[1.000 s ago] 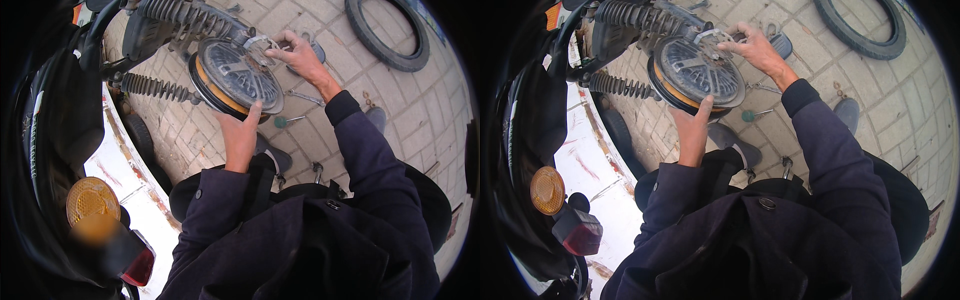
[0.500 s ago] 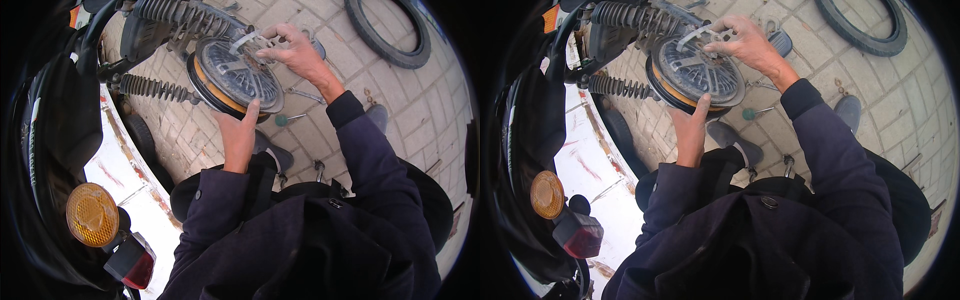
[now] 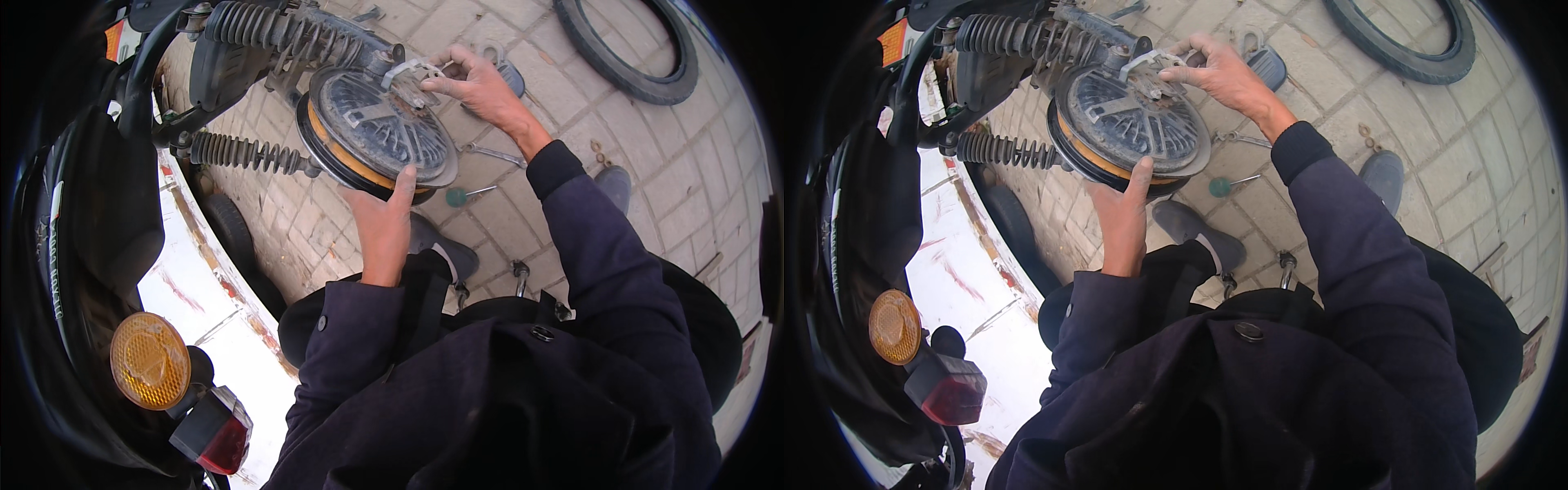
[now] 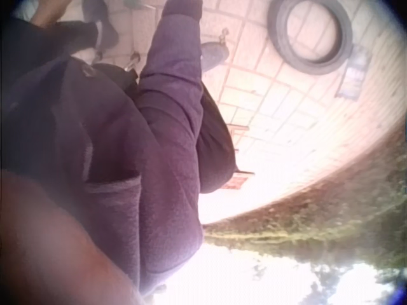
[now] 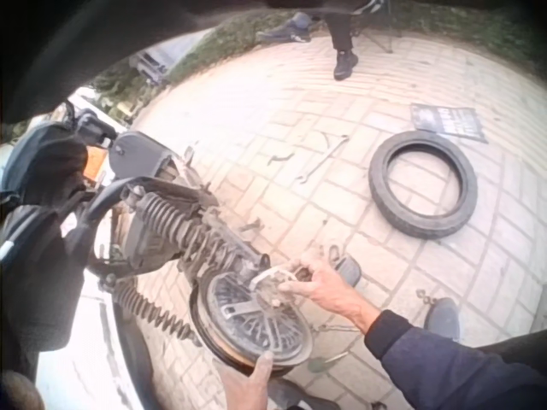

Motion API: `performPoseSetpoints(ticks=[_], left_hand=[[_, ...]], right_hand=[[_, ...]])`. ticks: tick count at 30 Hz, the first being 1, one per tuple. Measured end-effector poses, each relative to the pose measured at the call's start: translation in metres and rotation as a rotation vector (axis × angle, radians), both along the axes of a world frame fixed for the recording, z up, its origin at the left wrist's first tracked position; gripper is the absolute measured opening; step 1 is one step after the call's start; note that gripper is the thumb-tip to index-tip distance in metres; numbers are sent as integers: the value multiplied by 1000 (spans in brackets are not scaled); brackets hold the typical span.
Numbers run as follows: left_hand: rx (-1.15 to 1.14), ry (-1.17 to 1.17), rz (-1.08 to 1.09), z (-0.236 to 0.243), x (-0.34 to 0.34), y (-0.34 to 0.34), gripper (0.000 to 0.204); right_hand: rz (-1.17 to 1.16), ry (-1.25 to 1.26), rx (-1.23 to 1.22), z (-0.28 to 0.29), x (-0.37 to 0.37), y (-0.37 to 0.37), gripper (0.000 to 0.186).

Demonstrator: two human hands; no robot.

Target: The person kneels beside a scooter and uses a wrench to loosen and remove a bolt from the rear wheel hub. They then use a screwdriver to adjust a small metal clip on the hub. The person continues to manipulate the hub and clip with their hands.

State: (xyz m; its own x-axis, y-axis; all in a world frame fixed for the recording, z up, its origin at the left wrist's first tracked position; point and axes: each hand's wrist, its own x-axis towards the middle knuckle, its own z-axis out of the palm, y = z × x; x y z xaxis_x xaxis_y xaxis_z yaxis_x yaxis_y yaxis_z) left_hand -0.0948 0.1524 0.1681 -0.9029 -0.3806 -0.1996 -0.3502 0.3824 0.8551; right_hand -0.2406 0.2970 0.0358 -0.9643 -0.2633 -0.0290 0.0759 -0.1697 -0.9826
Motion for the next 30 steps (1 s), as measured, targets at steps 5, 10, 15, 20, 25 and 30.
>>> performPoseSetpoints(ticks=[5, 10, 15, 20, 25, 30], left_hand=[[-48, 1, -8, 1, -1, 1, 82], [-37, -27, 15, 3, 1, 2, 81], [-56, 11, -15, -1, 1, -1, 80], [-40, -2, 3, -3, 1, -4, 76], [-39, -6, -8, -2, 2, -3, 71], [21, -29, -14, -1, 0, -4, 81]], right_hand=[[86, 45, 83, -1, -9, 9, 55], [109, 150, 108, -3, -17, 7, 48], [172, 138, 105, 0, -20, 13, 48], [228, 82, 25, 4, -22, 13, 48], [231, 64, 117, 5, -23, 13, 48], [205, 184, 232, 8, -25, 20, 48]])
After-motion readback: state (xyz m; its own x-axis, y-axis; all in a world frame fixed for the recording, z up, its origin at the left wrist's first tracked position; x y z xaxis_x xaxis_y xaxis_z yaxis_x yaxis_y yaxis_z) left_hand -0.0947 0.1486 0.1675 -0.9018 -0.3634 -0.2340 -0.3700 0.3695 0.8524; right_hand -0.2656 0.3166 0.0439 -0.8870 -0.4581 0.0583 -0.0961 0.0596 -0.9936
